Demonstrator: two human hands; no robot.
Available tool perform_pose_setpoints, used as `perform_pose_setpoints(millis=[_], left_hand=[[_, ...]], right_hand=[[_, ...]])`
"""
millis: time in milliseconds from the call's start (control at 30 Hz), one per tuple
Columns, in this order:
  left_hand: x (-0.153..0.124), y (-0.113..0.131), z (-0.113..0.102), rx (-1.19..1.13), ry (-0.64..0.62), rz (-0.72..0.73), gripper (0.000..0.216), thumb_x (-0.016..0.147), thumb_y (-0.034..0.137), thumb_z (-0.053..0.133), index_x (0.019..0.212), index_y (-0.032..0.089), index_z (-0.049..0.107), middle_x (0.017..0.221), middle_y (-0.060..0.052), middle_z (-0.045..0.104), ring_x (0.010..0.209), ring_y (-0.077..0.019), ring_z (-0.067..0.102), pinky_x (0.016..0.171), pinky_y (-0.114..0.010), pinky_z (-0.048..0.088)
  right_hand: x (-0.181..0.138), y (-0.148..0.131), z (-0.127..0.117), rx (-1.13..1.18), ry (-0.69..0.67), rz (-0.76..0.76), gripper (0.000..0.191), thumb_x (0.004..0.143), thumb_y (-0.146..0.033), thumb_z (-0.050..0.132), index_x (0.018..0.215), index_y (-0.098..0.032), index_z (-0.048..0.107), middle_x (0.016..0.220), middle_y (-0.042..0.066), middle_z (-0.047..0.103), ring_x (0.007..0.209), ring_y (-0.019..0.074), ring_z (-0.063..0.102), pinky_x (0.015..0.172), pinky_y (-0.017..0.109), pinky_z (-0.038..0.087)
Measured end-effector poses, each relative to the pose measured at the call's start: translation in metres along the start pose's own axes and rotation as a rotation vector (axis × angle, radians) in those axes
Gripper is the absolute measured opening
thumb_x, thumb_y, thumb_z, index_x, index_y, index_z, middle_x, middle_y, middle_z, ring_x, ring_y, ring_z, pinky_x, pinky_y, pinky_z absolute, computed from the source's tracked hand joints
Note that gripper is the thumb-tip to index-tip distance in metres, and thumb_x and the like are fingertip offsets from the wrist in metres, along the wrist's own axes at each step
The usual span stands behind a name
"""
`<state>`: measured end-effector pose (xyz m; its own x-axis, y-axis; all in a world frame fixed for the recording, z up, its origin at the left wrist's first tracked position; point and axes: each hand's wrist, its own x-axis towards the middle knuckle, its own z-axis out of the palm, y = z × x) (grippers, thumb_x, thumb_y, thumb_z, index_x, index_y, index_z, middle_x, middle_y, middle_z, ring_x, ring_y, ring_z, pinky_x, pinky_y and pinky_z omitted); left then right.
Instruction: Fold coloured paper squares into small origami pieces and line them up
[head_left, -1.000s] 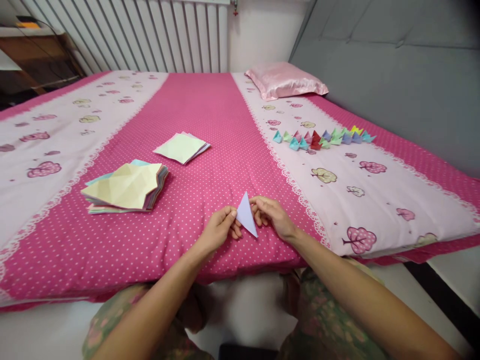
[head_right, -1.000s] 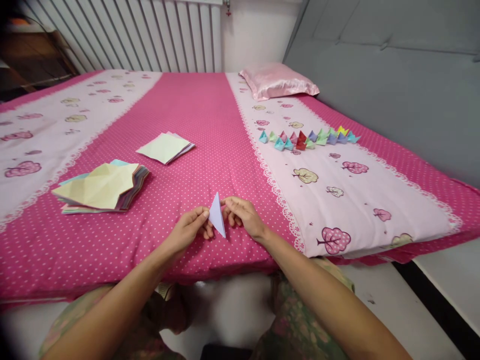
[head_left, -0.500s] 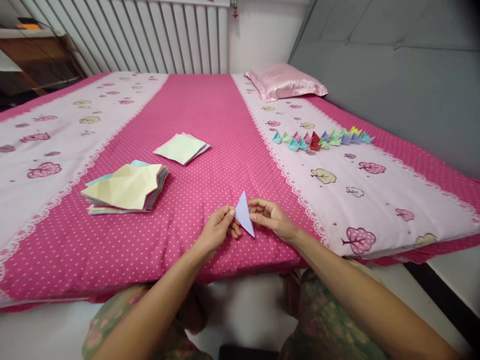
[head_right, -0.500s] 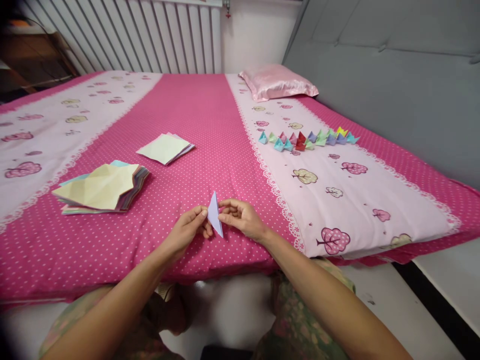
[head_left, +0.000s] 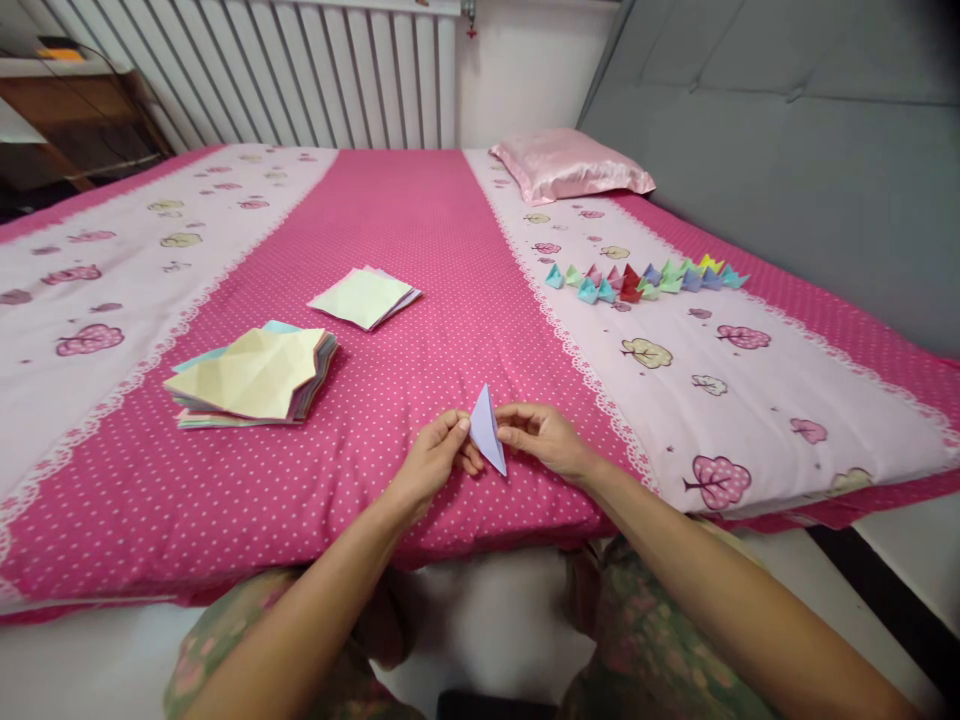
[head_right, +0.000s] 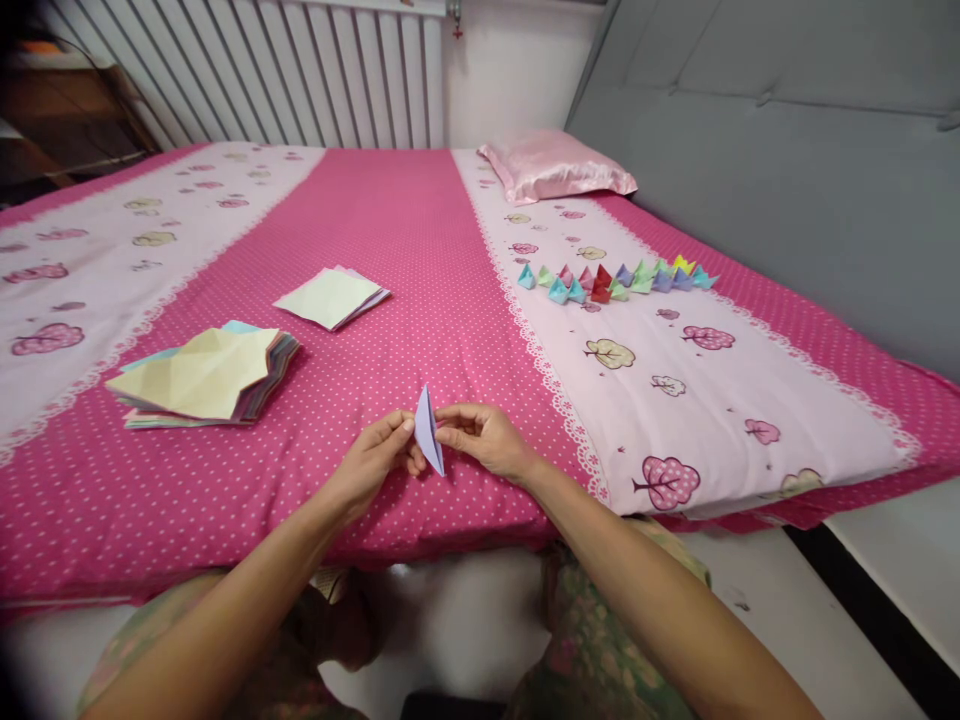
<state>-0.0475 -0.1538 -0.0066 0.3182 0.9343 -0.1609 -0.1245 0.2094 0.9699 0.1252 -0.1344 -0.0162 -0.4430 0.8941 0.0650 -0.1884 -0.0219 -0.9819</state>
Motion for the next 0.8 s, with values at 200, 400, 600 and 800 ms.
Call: perform_pose_setpoints(millis=[200,400,600,800], left_hand=[[0.0,-0.001,0.004,0.061,0.036,0.032,0.031,0.079,0.045,0.053,0.073,0.014,0.05,0.049,0.001,0.058,0.044,-0.0095,0.055,0.048,-0.021,0.046],[0.0,-0.004,0.011,0.11,0.053,0.03,0.033,0.076,0.045,0.056,0.07,0.012,0.056,0.049,0.0,0.06,0.045,-0.0099,0.058,0.049,-0.02,0.048],[0.005,-0.006,0.015,0.01,0.101,0.007,0.035,0.068,0.045,0.065,0.072,0.01,0.062,0.056,-0.002,0.065,0.049,-0.0099,0.061,0.052,-0.02,0.051],[0.012,-0.005,0.018,-0.016,0.089,0.001,0.033,0.07,0.039,0.065,0.081,0.008,0.067,0.061,-0.003,0.066,0.053,-0.0113,0.062,0.058,-0.023,0.053]], right_hand=[[-0.001,-0.001,0.001,-0.048,0.007,-0.047,0.024,0.07,-0.032,0.068,0.09,-0.018,0.067,0.074,0.001,0.066,0.066,0.0128,0.059,0.067,0.027,0.047],[0.0,0.006,0.0,-0.124,0.03,-0.055,0.032,0.067,-0.027,0.07,0.097,-0.019,0.064,0.081,0.002,0.067,0.068,0.0137,0.062,0.066,0.026,0.048],[0.002,0.011,0.003,-0.297,0.111,-0.199,0.025,0.069,-0.02,0.066,0.093,-0.02,0.066,0.088,0.003,0.065,0.077,0.0148,0.061,0.07,0.026,0.047],[0.004,0.011,0.008,-0.454,0.274,-0.326,0.021,0.068,-0.012,0.063,0.087,-0.02,0.067,0.088,0.003,0.062,0.085,0.0161,0.059,0.077,0.028,0.046]])
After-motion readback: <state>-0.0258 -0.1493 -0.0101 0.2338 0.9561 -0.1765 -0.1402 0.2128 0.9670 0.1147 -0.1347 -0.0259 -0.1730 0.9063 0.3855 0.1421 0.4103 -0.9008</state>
